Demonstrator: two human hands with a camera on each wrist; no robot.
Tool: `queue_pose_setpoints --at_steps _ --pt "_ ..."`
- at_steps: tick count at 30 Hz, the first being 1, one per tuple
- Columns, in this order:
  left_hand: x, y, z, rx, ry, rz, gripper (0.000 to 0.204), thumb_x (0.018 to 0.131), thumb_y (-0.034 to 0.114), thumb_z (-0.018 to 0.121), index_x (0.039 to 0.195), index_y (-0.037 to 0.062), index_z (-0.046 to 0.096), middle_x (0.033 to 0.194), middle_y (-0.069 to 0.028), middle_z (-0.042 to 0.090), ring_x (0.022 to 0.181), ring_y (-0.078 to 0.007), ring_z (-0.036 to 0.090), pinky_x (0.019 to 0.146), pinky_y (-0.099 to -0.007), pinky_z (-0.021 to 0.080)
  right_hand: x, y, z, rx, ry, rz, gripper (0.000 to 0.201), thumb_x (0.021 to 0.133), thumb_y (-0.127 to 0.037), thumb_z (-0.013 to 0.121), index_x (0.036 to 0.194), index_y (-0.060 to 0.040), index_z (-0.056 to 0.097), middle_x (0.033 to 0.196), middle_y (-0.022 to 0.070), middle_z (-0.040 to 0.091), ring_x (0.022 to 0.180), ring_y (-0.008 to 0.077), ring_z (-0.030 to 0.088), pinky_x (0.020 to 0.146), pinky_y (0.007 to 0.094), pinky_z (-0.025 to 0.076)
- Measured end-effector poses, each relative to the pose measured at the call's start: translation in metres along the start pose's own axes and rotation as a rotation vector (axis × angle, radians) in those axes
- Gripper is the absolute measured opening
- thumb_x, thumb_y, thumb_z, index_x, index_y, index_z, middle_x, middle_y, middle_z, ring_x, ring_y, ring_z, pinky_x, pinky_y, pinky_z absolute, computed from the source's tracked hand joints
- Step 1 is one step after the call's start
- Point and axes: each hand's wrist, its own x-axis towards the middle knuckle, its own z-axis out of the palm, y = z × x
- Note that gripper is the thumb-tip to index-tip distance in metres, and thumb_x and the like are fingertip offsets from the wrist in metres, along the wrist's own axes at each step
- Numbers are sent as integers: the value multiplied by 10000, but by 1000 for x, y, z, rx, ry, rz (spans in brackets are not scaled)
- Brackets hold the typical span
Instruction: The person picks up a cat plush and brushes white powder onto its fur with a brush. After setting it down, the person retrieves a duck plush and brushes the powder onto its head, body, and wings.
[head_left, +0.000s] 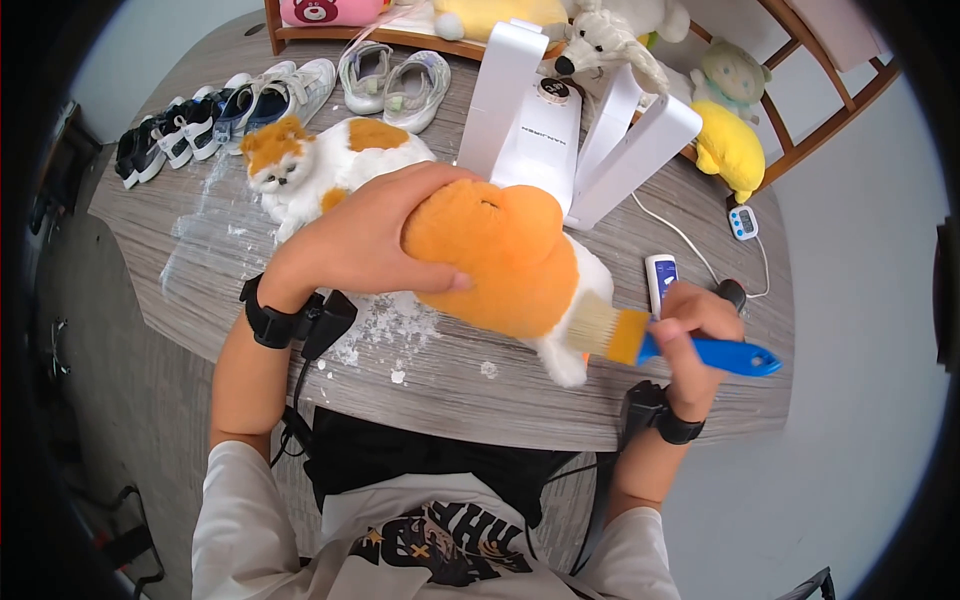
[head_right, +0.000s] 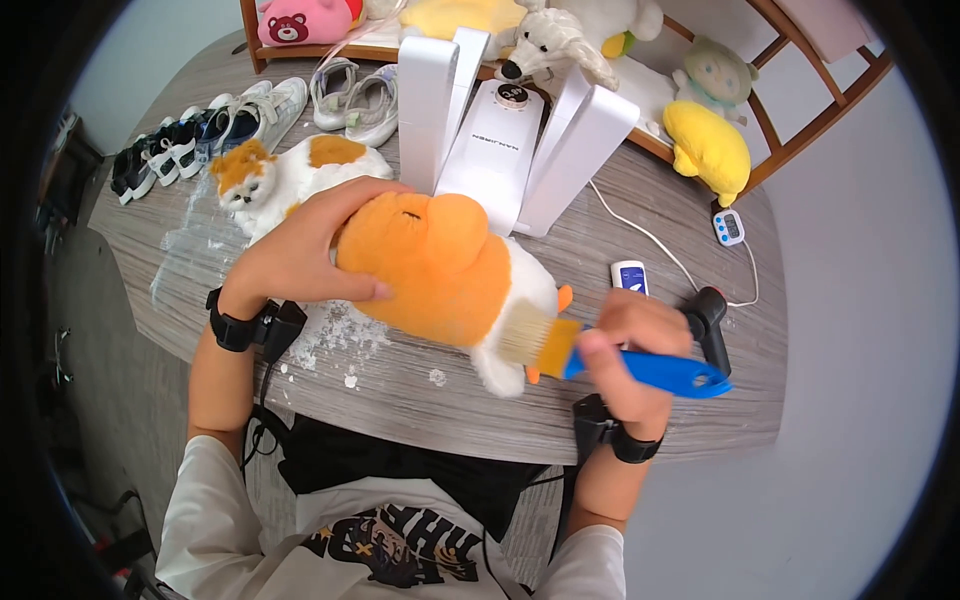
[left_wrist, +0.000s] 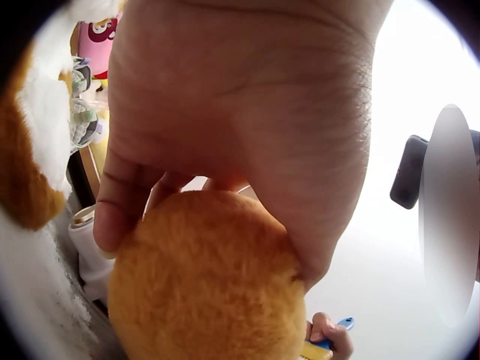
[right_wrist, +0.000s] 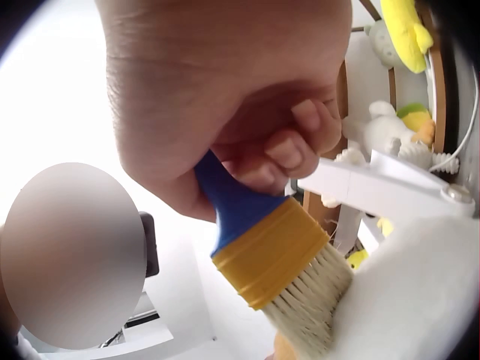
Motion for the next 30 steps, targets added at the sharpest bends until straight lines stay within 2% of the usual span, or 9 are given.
queue_pose_setpoints --at_steps 4,7,9,13,16,18,21,24,30 --pt "2 12 0 -54 -10 -90 775 684 216 820 1361 39 487 1261 -121 592 1177 -229 569 1013 -354 445 -4 -3 6 122 197 98 214 792 -137 716 660 -20 594 624 94 591 515 167 518 511 277 381" --pt "1 7 8 -140 29 -88 701 745 244 799 1342 32 499 1210 -116 615 1123 -214 594 968 -336 470 11 -14 29 125 -80 -39 242 739 -213 807 800 -8 694 757 117 641 644 207 615 583 296 465" --pt "3 4 12 -190 71 -40 654 782 280 791 1320 28 518 1169 -115 637 1079 -211 617 929 -325 491 11 -16 33 39 -57 -10 191 755 -163 768 739 -5 662 702 106 621 606 206 591 564 304 442" --pt "3 9 7 -266 3 -204 624 824 177 721 1377 40 468 1249 -89 584 1155 -185 560 995 -328 449 -1 2 -1 54 146 103 267 817 -158 651 616 -7 563 577 77 536 514 170 450 506 297 314" --pt "3 8 6 -273 2 -246 584 864 190 693 1380 42 463 1254 -86 580 1166 -183 552 1001 -325 443 -3 4 -4 108 256 112 260 830 -188 645 661 1 591 611 81 561 530 168 475 525 289 348" --pt "3 6 6 -288 1 -268 561 887 199 678 1381 43 461 1255 -84 578 1173 -182 548 1006 -323 439 1 1 6 147 271 -74 193 823 -156 663 726 6 622 663 88 592 555 169 510 538 285 381" --pt "3 3 5 -359 -8 -320 556 925 256 652 1396 44 448 1269 -94 576 1187 -187 543 1019 -327 430 7 -10 14 -41 21 -22 130 824 -110 678 778 5 640 707 95 613 572 173 538 546 285 400" --pt "1 3 3 -277 -42 -416 601 946 329 634 1428 40 422 1294 -107 574 1201 -200 545 1031 -333 424 3 0 19 -35 106 18 134 835 -80 678 742 -3 620 682 93 606 567 168 531 535 284 387" --pt "-6 -8 0 0 -93 -79 1022 756 510 800 1509 42 292 1478 -166 406 1360 -291 396 1122 -405 323 2 5 24 -34 186 69 179 855 -87 666 711 -8 596 658 84 595 565 159 515 537 285 377"
